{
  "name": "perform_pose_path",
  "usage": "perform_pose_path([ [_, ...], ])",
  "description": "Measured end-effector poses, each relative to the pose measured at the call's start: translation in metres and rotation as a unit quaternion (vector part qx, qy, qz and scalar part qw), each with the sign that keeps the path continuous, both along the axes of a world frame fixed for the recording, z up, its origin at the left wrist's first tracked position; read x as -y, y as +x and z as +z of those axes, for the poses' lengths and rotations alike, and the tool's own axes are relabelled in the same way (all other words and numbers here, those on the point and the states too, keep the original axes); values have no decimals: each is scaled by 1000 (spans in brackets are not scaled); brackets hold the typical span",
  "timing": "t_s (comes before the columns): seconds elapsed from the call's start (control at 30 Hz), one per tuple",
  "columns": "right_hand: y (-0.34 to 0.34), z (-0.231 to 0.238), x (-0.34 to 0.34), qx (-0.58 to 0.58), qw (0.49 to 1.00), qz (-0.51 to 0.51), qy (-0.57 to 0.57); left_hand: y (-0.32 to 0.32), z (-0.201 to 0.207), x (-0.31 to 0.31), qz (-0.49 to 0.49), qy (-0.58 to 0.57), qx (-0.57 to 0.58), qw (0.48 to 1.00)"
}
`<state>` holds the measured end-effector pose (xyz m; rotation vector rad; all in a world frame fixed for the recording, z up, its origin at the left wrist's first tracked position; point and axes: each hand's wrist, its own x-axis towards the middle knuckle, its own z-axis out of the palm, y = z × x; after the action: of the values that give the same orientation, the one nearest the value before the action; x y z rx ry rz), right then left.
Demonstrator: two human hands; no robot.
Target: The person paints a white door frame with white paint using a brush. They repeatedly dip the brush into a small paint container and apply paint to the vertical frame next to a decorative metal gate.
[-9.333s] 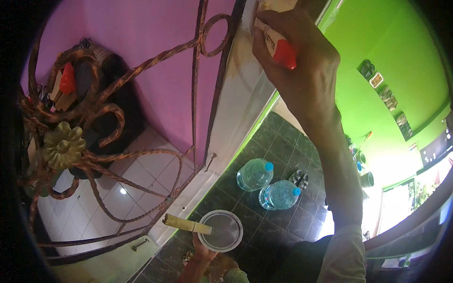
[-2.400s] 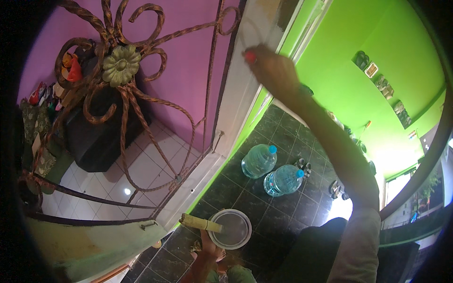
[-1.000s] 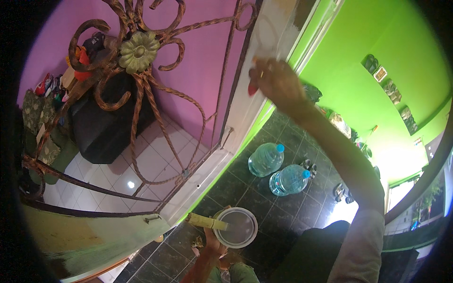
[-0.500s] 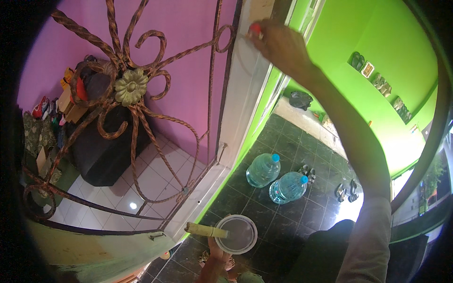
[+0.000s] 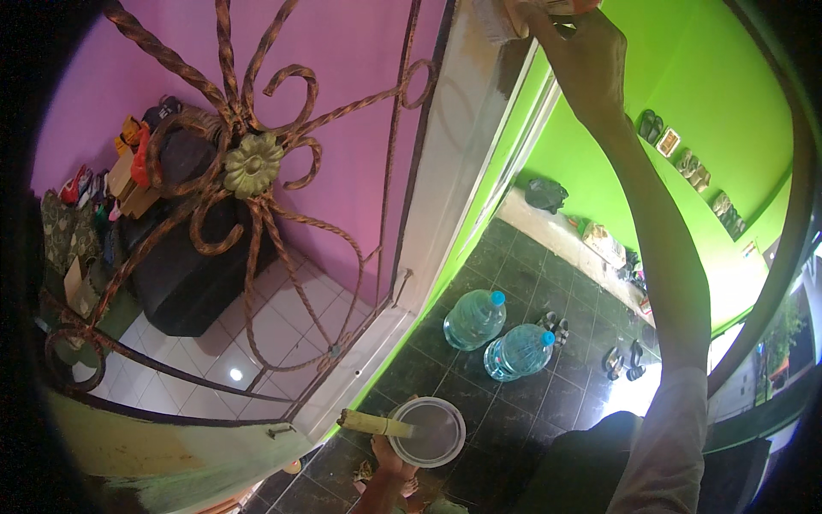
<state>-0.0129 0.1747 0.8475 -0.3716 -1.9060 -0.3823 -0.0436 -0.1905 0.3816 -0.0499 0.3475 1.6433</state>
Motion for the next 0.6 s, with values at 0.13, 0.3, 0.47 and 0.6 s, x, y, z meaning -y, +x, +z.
perform_pose_path([
  [0.13, 0, 5, -21, -57, 993, -55, -83, 1, -2, -2, 7, 4, 19, 1000],
  [0.3, -14, 7, -47, -87, 995, 11, -46, 2, -4, -6, 11, 9, 35, 999],
  [0.47, -23, -1, -55, -52, 998, -3, 30, 3, -6, -10, 18, 17, 20, 999],
  [0.6, -26, -7, -58, 23, 994, 32, 104, 3, -4, -11, 17, 11, 36, 999],
])
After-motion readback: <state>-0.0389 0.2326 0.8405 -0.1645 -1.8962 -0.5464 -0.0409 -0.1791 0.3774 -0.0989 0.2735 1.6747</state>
